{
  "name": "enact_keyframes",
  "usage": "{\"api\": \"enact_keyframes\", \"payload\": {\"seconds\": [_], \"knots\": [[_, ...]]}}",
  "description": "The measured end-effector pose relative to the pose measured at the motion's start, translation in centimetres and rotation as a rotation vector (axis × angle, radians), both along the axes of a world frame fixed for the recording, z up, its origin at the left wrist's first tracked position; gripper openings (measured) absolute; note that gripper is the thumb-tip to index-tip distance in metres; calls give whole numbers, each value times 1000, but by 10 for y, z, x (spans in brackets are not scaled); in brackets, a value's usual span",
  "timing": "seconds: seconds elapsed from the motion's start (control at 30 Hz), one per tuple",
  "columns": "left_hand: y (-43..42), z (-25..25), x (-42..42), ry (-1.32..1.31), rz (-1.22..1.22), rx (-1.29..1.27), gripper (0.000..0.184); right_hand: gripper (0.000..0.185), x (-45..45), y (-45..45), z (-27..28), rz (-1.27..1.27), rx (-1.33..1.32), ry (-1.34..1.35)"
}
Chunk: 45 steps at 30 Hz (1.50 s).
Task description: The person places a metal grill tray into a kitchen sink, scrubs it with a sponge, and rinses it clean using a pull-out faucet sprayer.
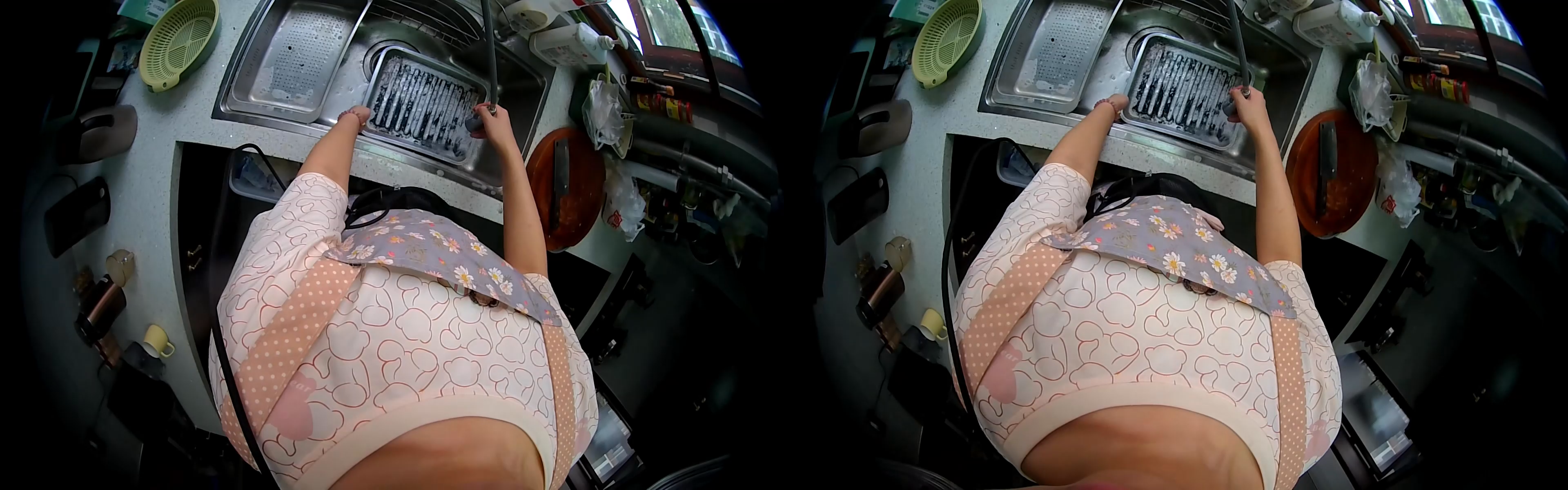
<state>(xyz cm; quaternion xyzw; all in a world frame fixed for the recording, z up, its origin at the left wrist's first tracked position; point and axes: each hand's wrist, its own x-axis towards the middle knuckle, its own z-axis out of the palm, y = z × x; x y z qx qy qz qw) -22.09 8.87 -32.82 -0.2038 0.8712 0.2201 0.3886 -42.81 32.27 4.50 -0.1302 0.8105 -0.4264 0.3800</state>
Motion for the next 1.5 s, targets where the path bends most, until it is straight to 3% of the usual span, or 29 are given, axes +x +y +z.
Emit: {"api": "enact_keyframes", "payload": {"seconds": [0.1, 0.2, 0.3, 0.37, 0.47, 1.13, 1.5], "knots": [[-4, -15, 13, 109, 55, -14, 26, 21, 1, -1, -1, -11, 13, -32], [-1, 37, -3, -104, 35, 21, 34, 22, 3, -2, 1, 0, 24, -25], [-3, -3, 4, -112, 120, -6, 37, 23, 8, -4, 6, -17, 18, -24], [4, 30, -5, -24, 98, 34, 31, 23, 5, -2, 3, -13, 9, -23], [7, 37, -6, -10, 97, 45, 30, 23, 4, -1, 1, -14, 0, -18], [9, 42, -8, 34, 128, 76, 24, 23, 7, 0, 0, -6, 42, -7], [15, 50, -8, 61, 191, 120, 21, 22, 51, -51, -27, -47, -216, -404]]}}
